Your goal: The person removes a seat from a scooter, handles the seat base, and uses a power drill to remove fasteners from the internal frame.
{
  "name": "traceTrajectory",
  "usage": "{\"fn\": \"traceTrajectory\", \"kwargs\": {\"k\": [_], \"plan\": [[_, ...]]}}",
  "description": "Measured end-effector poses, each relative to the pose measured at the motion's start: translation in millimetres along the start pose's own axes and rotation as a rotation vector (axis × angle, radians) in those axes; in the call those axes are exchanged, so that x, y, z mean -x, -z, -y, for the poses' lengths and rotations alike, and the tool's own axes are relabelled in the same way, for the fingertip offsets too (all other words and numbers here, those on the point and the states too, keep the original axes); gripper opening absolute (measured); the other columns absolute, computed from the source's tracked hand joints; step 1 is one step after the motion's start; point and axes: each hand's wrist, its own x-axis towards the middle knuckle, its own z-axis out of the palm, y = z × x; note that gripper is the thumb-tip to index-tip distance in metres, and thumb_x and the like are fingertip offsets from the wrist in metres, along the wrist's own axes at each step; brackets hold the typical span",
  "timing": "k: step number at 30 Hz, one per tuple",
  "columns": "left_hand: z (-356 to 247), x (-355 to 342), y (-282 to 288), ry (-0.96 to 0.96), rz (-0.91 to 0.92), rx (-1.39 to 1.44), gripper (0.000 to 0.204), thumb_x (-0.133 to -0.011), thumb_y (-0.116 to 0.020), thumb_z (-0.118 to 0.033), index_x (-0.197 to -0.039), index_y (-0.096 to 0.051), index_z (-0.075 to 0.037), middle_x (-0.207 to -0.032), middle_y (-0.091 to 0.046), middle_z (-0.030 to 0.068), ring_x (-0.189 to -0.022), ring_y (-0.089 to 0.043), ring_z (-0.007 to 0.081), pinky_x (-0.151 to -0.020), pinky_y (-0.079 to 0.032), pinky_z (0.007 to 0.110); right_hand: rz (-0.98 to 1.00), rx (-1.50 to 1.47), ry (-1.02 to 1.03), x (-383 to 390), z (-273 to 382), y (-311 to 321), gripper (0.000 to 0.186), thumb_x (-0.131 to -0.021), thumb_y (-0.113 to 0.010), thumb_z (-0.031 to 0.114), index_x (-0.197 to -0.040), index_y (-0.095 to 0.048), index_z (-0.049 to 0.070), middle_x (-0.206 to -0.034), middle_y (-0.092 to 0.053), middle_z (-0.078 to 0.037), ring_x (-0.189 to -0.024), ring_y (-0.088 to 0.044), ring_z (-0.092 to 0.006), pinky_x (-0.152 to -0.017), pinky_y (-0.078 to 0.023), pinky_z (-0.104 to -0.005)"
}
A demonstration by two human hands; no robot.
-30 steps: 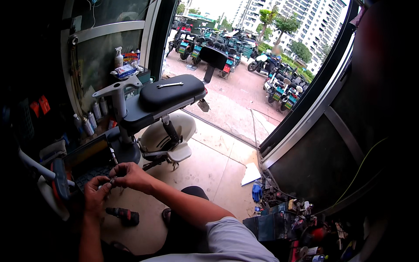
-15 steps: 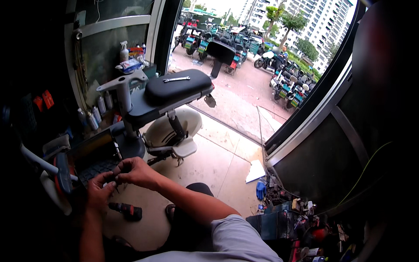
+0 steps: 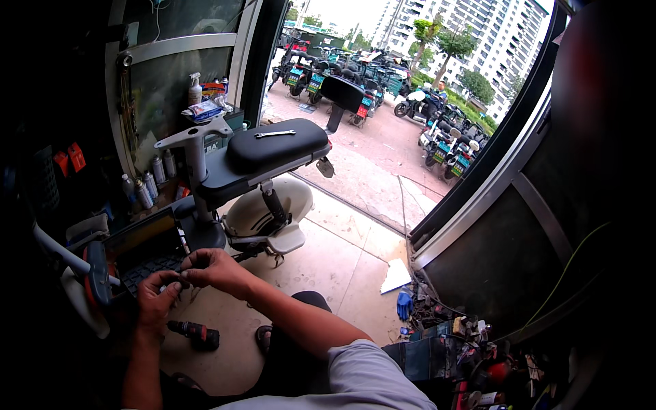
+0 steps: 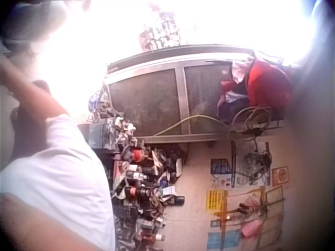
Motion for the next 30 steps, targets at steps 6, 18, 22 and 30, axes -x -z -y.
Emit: {"fn": "traceTrajectory", "kwargs": {"k": [6, 18, 22, 30], "plan": [[-5.5, -0.4, -5.4, -0.019, -0.027, -0.085, 0.019, -0.094, -0.076, -0.004, -0.113, -0.074, 0.001, -0.100, -0.075, 0.0048, -0.084, -0.069, 0.0102, -0.074, -0.056, 0.024, 0.037, -0.049, -0.023, -0.3, -2.1, 9.8, 0.021, -0.096, -0.080, 0.019, -0.110, -0.073, 0.004, -0.094, -0.072, 0.001, -0.084, -0.064, -0.0067, -0.075, -0.052, -0.0232], [-7.5, 1.5, 1.8, -0.251, -0.023, -0.422, 0.025, -0.092, -0.080, -0.009, -0.116, -0.075, -0.003, -0.107, -0.078, 0.0108, -0.095, -0.075, 0.0179, -0.083, -0.059, 0.032, -0.069, -0.207, -0.124, 3.9, 4.9, 0.6, 0.026, -0.097, -0.076, 0.011, -0.120, -0.072, 0.000, -0.106, -0.075, -0.007, -0.091, -0.069, -0.0131, -0.083, -0.055, -0.0273], [-7.6, 5.8, 7.4, -0.339, -0.056, -0.437, 0.025, -0.090, -0.082, -0.006, -0.114, -0.074, -0.001, -0.106, -0.078, 0.0113, -0.096, -0.075, 0.0186, -0.084, -0.059, 0.031, -0.016, -0.201, -0.131, 0.0, 3.0, -2.3, 0.026, -0.097, -0.075, 0.007, -0.122, -0.069, 0.001, -0.107, -0.074, -0.007, -0.096, -0.072, -0.0147, -0.086, -0.058, -0.0288], [-5.8, 1.4, 3.9, -0.383, -0.079, -0.455, 0.024, -0.091, -0.080, -0.005, -0.115, -0.075, -0.001, -0.106, -0.078, 0.0112, -0.093, -0.074, 0.0161, -0.078, -0.058, 0.030, -0.011, -0.102, -0.111, -3.3, 3.1, 1.0, 0.028, -0.095, -0.077, 0.010, -0.120, -0.071, 0.000, -0.103, -0.076, -0.005, -0.092, -0.071, -0.0122, -0.083, -0.055, -0.0264]]}}
